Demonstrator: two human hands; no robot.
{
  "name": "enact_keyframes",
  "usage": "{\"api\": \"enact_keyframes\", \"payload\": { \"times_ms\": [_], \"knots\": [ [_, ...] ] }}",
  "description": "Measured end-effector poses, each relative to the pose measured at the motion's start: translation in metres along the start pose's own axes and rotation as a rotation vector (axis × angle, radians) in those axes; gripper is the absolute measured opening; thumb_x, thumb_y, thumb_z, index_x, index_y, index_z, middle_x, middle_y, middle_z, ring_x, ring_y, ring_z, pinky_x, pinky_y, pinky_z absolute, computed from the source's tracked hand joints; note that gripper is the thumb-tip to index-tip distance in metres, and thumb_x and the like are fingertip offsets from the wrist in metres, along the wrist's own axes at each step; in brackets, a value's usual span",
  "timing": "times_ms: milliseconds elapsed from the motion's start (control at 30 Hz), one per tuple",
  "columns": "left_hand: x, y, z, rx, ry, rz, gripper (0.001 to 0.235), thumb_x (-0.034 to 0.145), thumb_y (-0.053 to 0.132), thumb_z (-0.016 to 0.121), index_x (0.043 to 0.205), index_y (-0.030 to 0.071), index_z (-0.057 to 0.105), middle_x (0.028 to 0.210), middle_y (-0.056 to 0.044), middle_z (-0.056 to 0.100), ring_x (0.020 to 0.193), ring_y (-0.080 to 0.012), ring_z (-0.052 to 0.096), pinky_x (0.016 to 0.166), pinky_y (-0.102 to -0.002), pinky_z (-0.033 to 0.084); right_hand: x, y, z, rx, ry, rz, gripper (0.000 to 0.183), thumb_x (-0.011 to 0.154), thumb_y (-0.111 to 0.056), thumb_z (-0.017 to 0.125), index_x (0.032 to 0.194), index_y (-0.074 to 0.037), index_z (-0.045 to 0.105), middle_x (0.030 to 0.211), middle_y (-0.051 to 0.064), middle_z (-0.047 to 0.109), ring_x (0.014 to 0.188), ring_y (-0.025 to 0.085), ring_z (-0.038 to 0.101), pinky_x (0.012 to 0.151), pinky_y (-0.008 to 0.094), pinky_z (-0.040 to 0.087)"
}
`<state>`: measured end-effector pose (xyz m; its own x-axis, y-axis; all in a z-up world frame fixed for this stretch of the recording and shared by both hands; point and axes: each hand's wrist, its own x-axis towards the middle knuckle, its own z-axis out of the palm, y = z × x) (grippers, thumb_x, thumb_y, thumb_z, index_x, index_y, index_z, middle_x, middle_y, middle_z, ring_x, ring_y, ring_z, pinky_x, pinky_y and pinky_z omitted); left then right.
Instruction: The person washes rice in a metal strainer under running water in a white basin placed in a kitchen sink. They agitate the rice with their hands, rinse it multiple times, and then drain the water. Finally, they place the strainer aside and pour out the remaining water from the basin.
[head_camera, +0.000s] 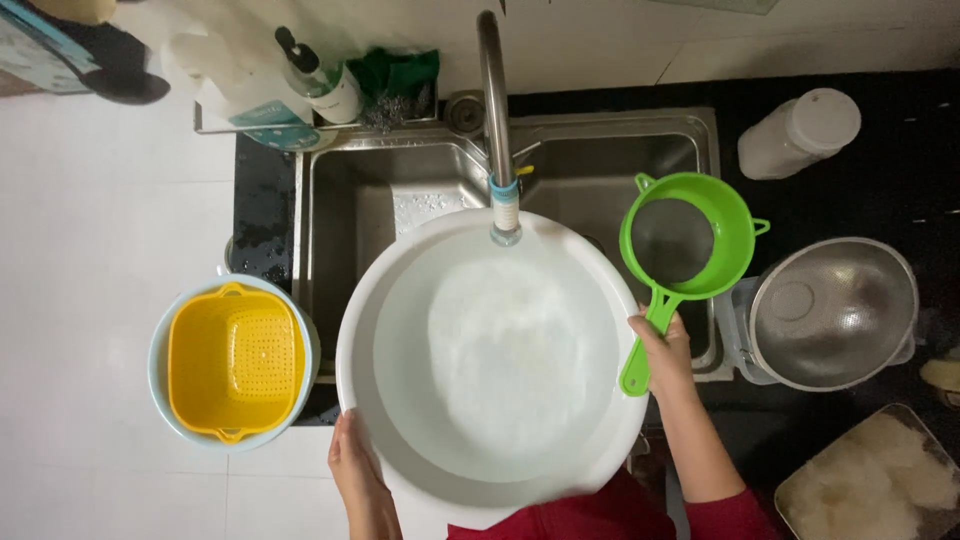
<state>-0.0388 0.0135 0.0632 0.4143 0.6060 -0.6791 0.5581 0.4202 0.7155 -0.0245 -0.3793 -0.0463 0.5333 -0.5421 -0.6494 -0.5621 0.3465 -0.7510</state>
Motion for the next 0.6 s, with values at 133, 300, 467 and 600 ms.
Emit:
{"api": "enact_keyframes", "payload": {
  "times_ms": [133, 300, 467, 600],
  "knots": [
    [0.022, -0.02, -0.01, 0.004, 0.012, 0.066, 0.039, 0.096, 0.033, 0.06, 0.123, 0.005, 0.067, 0.111, -0.007, 0.069, 0.099, -0.0172, 0.062, 0.088, -0.028, 0.049, -0.02, -0.024, 0.006, -0.144, 0.013, -0.034, 0.052, 0.084, -0.02, 0.067, 0.136, -0.013, 0.06, 0.129, 0.002, 0.065, 0.11, 0.018, 0.061, 0.09, 0.032, 0.047],
    [-0.001, -0.006, -0.002, 0.027, 0.026, 0.035, 0.04, 0.094, 0.035, 0.06, 0.122, 0.008, 0.067, 0.113, -0.004, 0.069, 0.101, -0.0168, 0.063, 0.088, -0.028, 0.049, -0.029, -0.031, 0.006, -0.162, -0.017, -0.045, 0.05, 0.086, -0.019, 0.065, 0.135, -0.015, 0.061, 0.125, 0.0, 0.065, 0.107, 0.017, 0.06, 0.089, 0.032, 0.048],
    [-0.009, -0.003, 0.001, 0.036, 0.046, 0.018, 0.041, 0.09, 0.037, 0.061, 0.121, 0.01, 0.067, 0.112, -0.002, 0.068, 0.101, -0.0163, 0.061, 0.088, -0.028, 0.049, -0.019, -0.019, 0.003, -0.158, -0.055, -0.142, 0.048, 0.087, -0.019, 0.064, 0.135, -0.014, 0.06, 0.135, 0.001, 0.064, 0.114, 0.015, 0.06, 0.096, 0.031, 0.048],
    [-0.013, -0.002, 0.001, 0.066, 0.061, -0.009, 0.042, 0.09, 0.039, 0.06, 0.122, 0.012, 0.065, 0.114, -0.002, 0.067, 0.101, -0.0173, 0.061, 0.087, -0.029, 0.049, -0.028, -0.023, 0.005, -0.151, -0.076, -0.258, 0.031, 0.086, -0.014, 0.06, 0.118, -0.014, 0.06, 0.141, -0.002, 0.063, 0.115, 0.012, 0.058, 0.102, 0.03, 0.042]
  ]
}}
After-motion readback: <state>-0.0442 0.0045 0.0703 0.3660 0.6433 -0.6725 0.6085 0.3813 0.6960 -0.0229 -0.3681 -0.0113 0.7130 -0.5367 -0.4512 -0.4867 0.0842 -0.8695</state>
